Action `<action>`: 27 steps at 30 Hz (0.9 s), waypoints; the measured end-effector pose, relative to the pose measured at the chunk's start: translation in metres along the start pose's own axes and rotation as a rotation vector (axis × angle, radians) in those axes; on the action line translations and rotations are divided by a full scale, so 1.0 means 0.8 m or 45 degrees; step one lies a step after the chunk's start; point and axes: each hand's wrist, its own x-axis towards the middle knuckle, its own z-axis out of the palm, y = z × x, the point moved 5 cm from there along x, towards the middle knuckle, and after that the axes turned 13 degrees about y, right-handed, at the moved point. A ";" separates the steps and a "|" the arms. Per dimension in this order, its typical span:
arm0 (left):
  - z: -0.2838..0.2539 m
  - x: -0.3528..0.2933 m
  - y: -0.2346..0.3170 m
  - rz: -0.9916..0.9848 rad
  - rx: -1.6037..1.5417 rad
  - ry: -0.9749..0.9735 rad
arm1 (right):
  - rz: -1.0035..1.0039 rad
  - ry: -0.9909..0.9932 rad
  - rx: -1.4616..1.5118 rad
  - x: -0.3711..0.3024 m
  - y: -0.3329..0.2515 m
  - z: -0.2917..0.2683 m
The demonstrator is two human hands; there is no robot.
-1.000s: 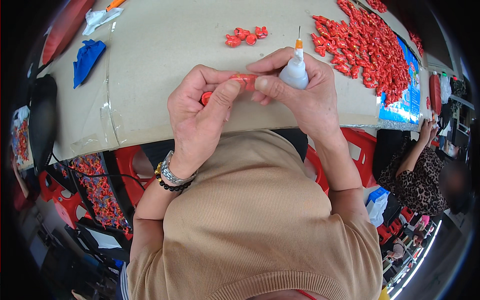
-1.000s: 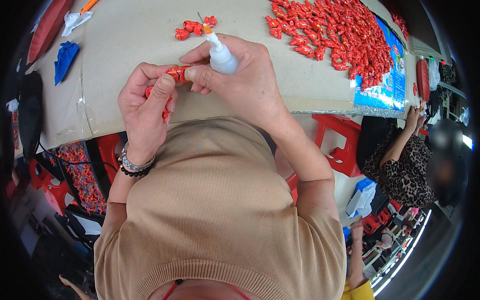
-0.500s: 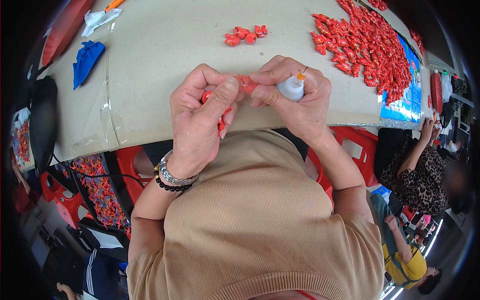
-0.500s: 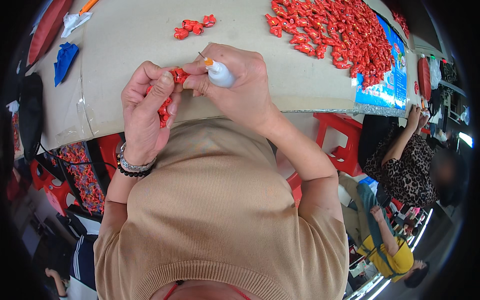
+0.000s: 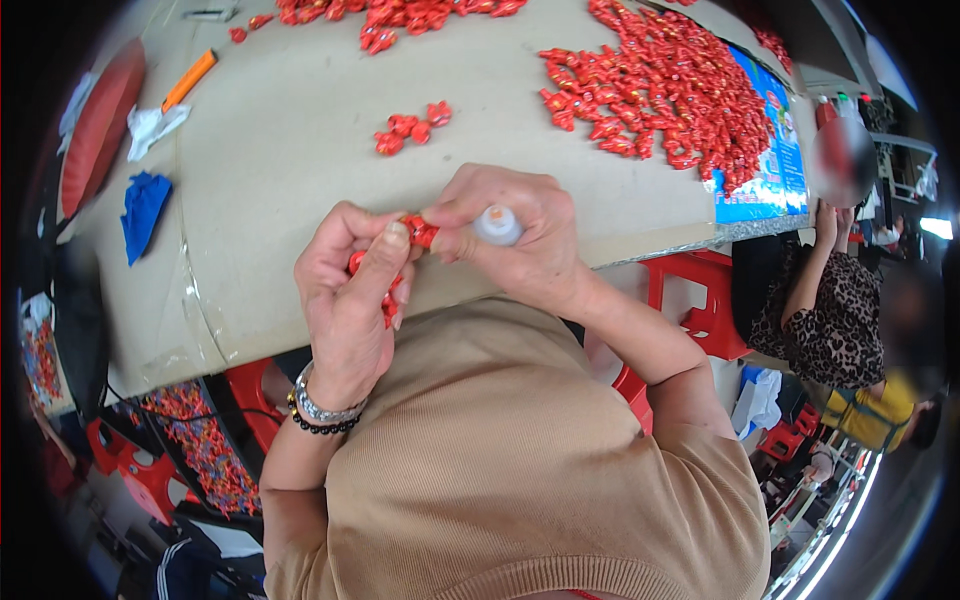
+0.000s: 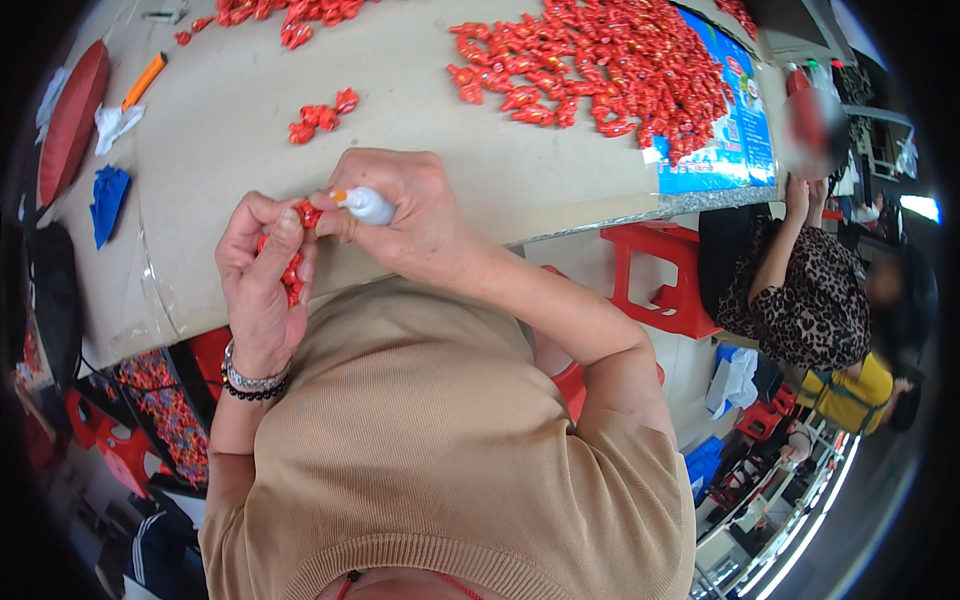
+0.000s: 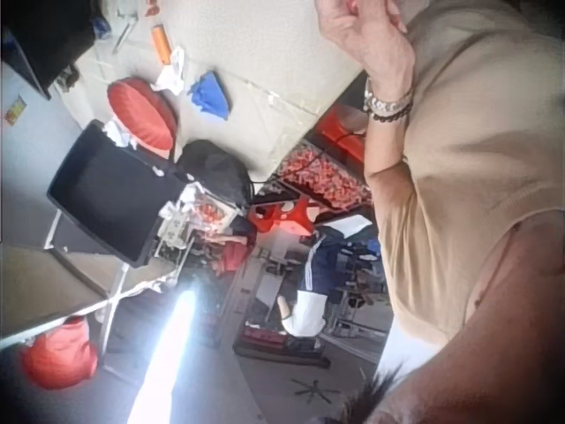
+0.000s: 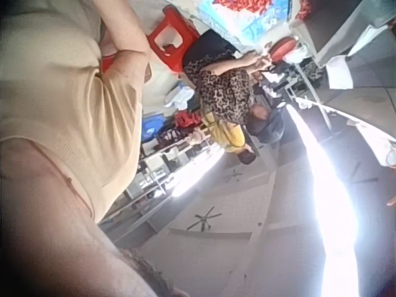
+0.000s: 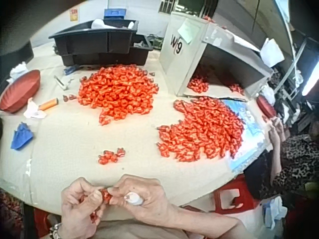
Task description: The recorder is gluing small red plastic components together using a precision applicator bottle.
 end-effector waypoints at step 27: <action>0.024 -0.010 -0.002 -0.676 -0.503 -0.263 | -0.033 0.707 -1.459 0.116 -0.015 -0.191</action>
